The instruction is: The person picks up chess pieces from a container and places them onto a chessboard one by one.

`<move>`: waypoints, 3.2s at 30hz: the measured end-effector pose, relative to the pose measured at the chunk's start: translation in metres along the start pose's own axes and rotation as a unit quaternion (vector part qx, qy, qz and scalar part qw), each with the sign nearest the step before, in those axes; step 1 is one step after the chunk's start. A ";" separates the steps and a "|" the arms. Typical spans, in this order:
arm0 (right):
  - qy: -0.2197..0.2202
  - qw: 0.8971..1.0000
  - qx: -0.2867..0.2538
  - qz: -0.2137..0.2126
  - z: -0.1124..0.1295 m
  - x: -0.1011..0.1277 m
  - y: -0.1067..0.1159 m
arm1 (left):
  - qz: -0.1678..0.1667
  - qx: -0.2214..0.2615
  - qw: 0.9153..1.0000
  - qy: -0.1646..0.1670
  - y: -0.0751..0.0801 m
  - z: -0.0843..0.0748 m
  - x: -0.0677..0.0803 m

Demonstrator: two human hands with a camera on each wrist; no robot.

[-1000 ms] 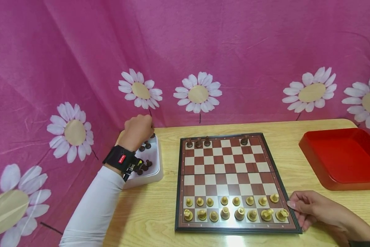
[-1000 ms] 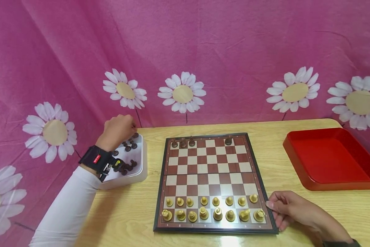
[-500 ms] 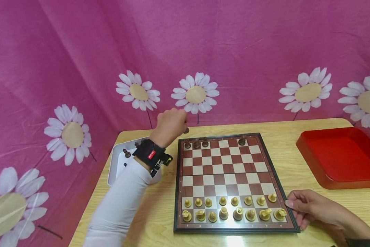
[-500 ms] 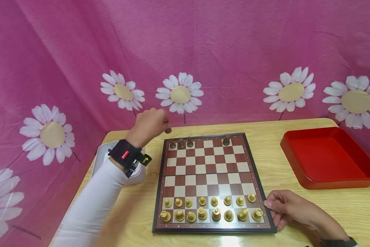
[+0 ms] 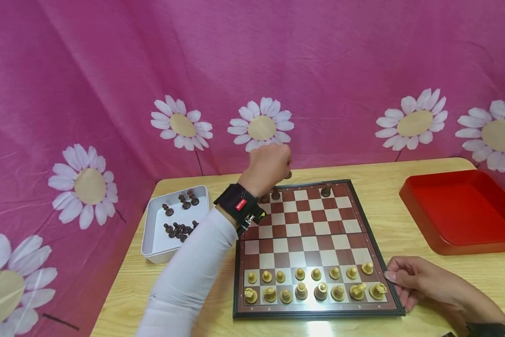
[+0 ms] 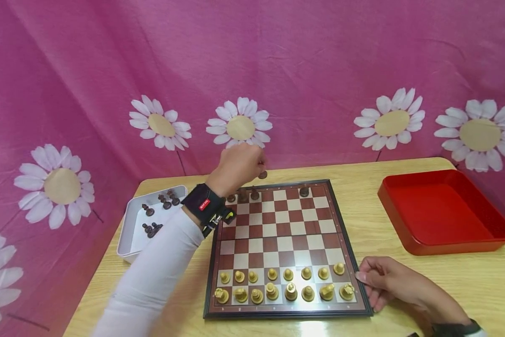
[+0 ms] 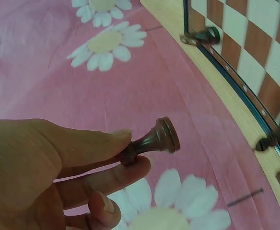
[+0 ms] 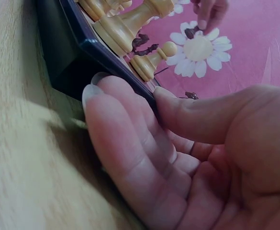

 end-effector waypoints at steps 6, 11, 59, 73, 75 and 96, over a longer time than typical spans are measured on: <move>0.007 1.000 0.004 -0.001 0.002 0.001 -0.001 | 0.004 0.006 1.000 -0.024 0.002 -0.026 -0.018; 0.012 1.000 0.009 -0.004 0.002 0.001 -0.001 | 0.009 0.008 0.999 -0.037 0.005 -0.043 -0.029; 0.018 1.000 0.002 -0.010 0.000 0.005 0.000 | 0.074 0.034 0.996 -0.038 -0.067 -0.097 -0.097; 0.026 1.000 -0.005 -0.016 0.001 0.005 0.000 | 0.076 0.022 0.995 -0.053 -0.094 -0.102 -0.096; 0.026 1.000 -0.005 -0.014 0.000 0.005 0.000 | 0.073 0.018 0.996 -0.054 -0.096 -0.103 -0.096; 0.017 1.000 0.003 -0.022 0.000 0.005 0.000 | 0.075 -0.003 0.995 -0.060 -0.105 -0.106 -0.096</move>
Point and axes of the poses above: each hand's wrist, its own x-axis away from the middle knuckle, its own y-axis out of the back of the hand, z = x × y, the point moved 7 cm from there along -x, towards the middle knuckle, and after that the axes turned 13 degrees about -y, right-handed, at the moved point
